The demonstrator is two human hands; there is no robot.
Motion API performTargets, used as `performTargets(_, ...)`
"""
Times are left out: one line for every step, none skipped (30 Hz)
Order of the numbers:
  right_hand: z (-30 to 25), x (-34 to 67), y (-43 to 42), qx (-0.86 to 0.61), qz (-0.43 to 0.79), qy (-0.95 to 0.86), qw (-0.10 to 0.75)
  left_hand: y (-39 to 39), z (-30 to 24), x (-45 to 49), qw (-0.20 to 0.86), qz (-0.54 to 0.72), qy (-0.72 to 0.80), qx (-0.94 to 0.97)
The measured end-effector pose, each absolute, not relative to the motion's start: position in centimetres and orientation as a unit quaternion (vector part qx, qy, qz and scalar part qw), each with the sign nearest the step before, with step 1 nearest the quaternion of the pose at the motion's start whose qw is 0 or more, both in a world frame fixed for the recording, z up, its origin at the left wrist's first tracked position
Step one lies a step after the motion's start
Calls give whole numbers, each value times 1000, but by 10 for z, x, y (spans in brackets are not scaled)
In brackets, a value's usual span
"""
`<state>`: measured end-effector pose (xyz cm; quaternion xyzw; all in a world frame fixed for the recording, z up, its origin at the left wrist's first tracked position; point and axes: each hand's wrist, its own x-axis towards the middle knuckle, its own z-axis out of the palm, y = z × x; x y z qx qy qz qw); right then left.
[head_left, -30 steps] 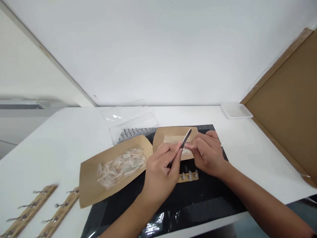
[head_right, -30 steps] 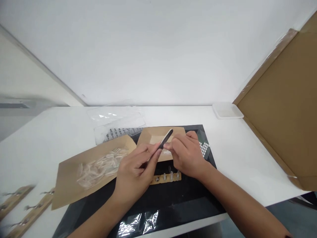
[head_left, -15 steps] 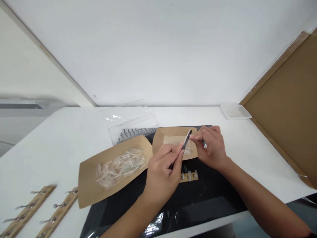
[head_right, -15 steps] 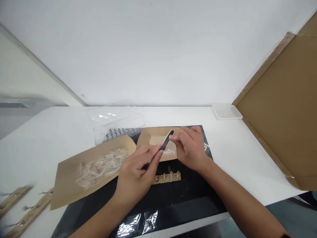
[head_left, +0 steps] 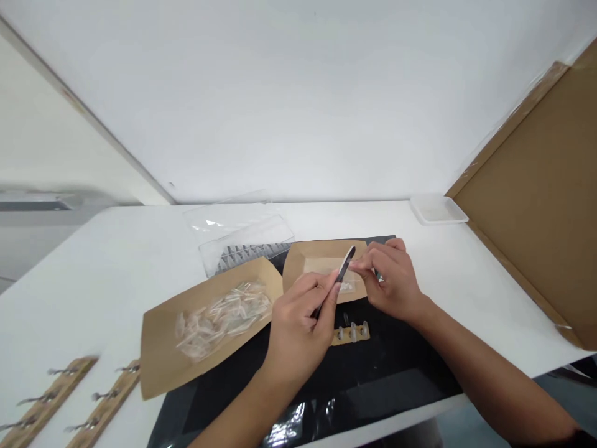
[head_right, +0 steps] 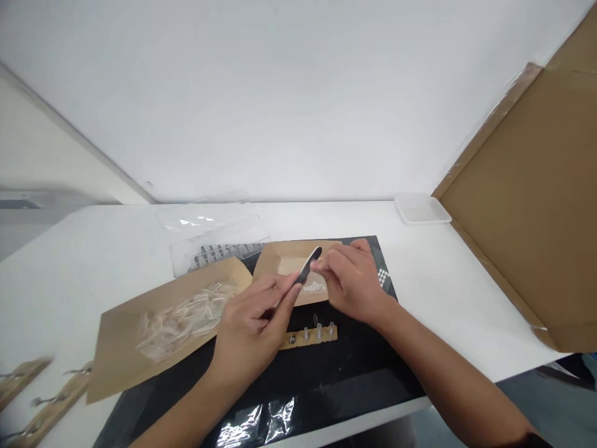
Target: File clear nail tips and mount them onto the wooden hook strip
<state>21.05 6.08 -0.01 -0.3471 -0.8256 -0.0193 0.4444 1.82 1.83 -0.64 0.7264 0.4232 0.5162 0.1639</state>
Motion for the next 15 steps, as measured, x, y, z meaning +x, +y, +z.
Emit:
performTargets(0, 210, 60, -339, -12, -835, 433, 19, -7, 18, 163, 514, 424, 727)
performTargets(-1, 211, 60, -331, -5, -844, 422, 19, -8, 18, 162, 513, 426, 728)
performTargets(-1, 211, 59, -326, -1, -848, 417, 19, -9, 18, 162, 511, 428, 728)
performTargets(-1, 211, 59, -326, 2, -847, 420, 20, -10, 18, 162, 508, 430, 729)
performTargets(-2, 212, 58, -329, 6, -840, 431, 20, -11, 18, 160, 504, 433, 730)
performTargets(-2, 213, 58, -333, 11, -831, 445, 21, -12, 17, 154, 501, 437, 731)
performTargets(-2, 214, 57, -334, 19, -822, 461, 23, -12, 16, 142, 499, 444, 731)
performTargets(-3, 215, 56, -335, 30, -814, 474, 24, -13, 15, 125, 496, 456, 728)
performTargets(-3, 216, 56, -336, 41, -806, 485, 25, -13, 13, 105, 495, 471, 723)
performTargets(-4, 217, 55, -339, 51, -799, 495, 27, -13, 11, 83, 494, 488, 715)
performTargets(-4, 218, 54, -343, 59, -792, 502, 28, -13, 8, 65, 491, 504, 708)
performTargets(-4, 219, 53, -348, 65, -784, 510, 30, -12, 6, 52, 484, 519, 703)
performTargets(-4, 220, 52, -351, 70, -778, 517, 31, -12, 4, 46, 475, 532, 699)
performTargets(-4, 221, 51, -354, 73, -772, 523, 33, -12, 3, 45, 462, 546, 697)
performTargets(-4, 221, 51, -355, 77, -768, 527, 34, -11, 1, 48, 448, 562, 694)
